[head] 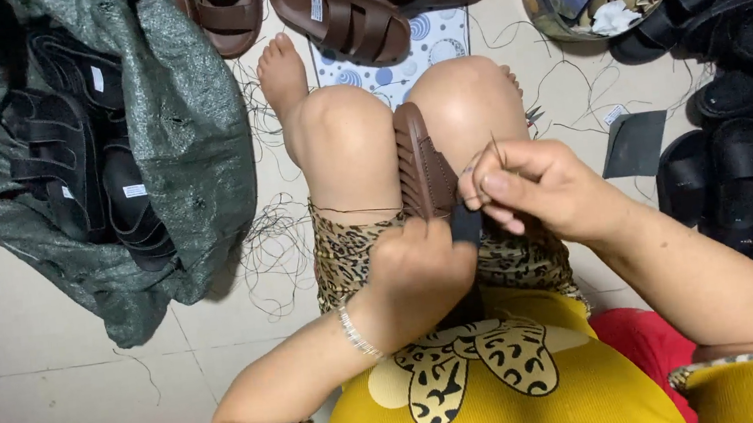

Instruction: Hand-sewing the sole of a brown sandal using a needle and thread while sitting on the floor.

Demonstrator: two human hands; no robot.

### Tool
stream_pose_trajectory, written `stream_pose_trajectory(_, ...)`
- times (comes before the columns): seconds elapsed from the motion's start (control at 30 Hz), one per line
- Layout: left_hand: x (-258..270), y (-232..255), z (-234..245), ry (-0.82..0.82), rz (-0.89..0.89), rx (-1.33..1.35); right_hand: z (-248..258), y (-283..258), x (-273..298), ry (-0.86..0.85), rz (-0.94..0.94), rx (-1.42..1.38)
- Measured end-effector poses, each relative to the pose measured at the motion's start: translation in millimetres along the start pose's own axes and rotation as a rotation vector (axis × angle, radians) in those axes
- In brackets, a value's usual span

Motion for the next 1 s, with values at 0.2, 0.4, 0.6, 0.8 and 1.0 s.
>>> stream_pose_trajectory(0.2, -12.5, -3.0, 3.6, 0.006, -0.121, 0.035, 10.3, 21.1, 11.4, 0.045, -0.117, -0.013)
stream_pose_trajectory(0.4, -26.6, -36.2, 56.8, -0.325, 0.148, 1.04, 6.7, 49.8, 27.4, 0.138, -0.579, 0.134)
stream_pose_trajectory(0.6, -25.8, -39.0, 70.6, -0.063, 0.183, 1.357, -14.8, 49.5, 17.3, 0.082, -0.563, 0.353)
stream_pose_trajectory(0.8, 15.4, -101.4, 44.1, 0.042, 0.624, 0.86, 86.1, 37.1, 29.7, 0.179, -0.041, 1.804)
stream_pose_trajectory(1.0, 81.0, -81.5, -24.5, -0.813, 0.565, 0.862, 92.4, -96.1, 73.3, 0.675, 0.381, 1.538)
Point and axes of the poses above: each hand's wrist, its own x-axis away from the middle knuckle, its own z-axis out of the back of the hand, y = z × x, the point moved 10 cm from there along -x, towards the middle knuckle, and after that the axes turned 1 degree about x, right-handed, at the moved point
